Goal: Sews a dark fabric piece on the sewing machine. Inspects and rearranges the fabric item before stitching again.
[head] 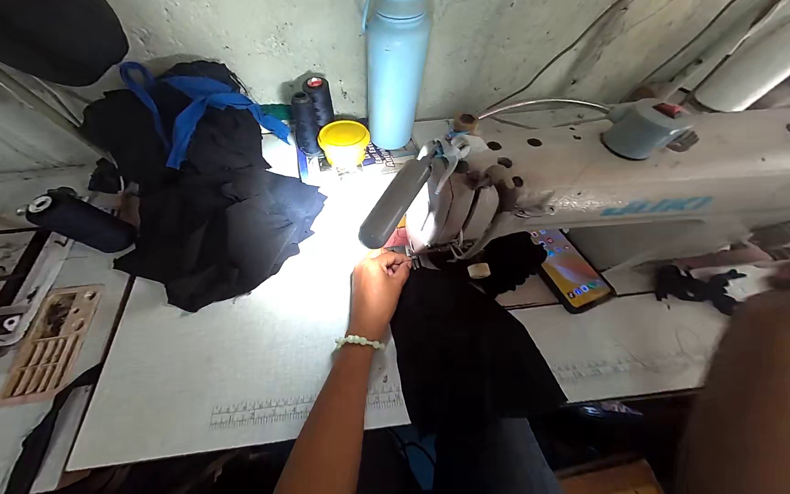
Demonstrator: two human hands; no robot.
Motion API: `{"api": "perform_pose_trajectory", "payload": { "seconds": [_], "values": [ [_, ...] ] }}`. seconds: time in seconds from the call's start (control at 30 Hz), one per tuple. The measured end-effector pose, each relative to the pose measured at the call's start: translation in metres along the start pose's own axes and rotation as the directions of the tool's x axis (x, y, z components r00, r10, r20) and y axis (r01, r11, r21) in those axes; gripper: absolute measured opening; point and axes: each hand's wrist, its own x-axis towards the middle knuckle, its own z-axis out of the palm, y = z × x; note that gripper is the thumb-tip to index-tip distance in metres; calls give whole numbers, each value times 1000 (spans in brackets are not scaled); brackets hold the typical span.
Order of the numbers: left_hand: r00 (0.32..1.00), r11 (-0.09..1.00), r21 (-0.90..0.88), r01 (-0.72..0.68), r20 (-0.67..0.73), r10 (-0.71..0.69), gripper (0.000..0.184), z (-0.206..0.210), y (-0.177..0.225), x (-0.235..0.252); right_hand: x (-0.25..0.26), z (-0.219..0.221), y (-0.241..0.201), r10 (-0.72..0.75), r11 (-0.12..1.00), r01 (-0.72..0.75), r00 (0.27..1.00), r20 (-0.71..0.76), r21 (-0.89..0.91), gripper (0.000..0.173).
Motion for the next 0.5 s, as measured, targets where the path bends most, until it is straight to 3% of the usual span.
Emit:
{"api": "perform_pose_trajectory", "payload": {
  "seconds": [0.07,0.17,0.23,0.27,0.37,0.5],
  "values": [
    [1000,1000,-8,8,4,-8,9,0,0,1,-64,27,-3,111,988,-135,960,256,80,16],
    [1000,1000,-11,18,4,-17,10,0,-1,0,-134,80,-9,329,927,-367,697,638,-77,13],
    [1000,1000,-13,21,9,-21,10,-1,0,0,-151,112,-8,414,883,-432,533,738,-184,11],
    [1000,1000,-11,28,14,-28,10,-1,1,0,-155,125,-4,438,866,-453,485,757,-211,10],
    [999,999,2,43,17,-43,12,0,3,0,-161,148,7,504,820,-506,415,758,-267,6],
    [999,999,4,46,14,-46,13,1,3,2,-164,154,17,527,816,-490,414,743,-306,6]
  ]
}}
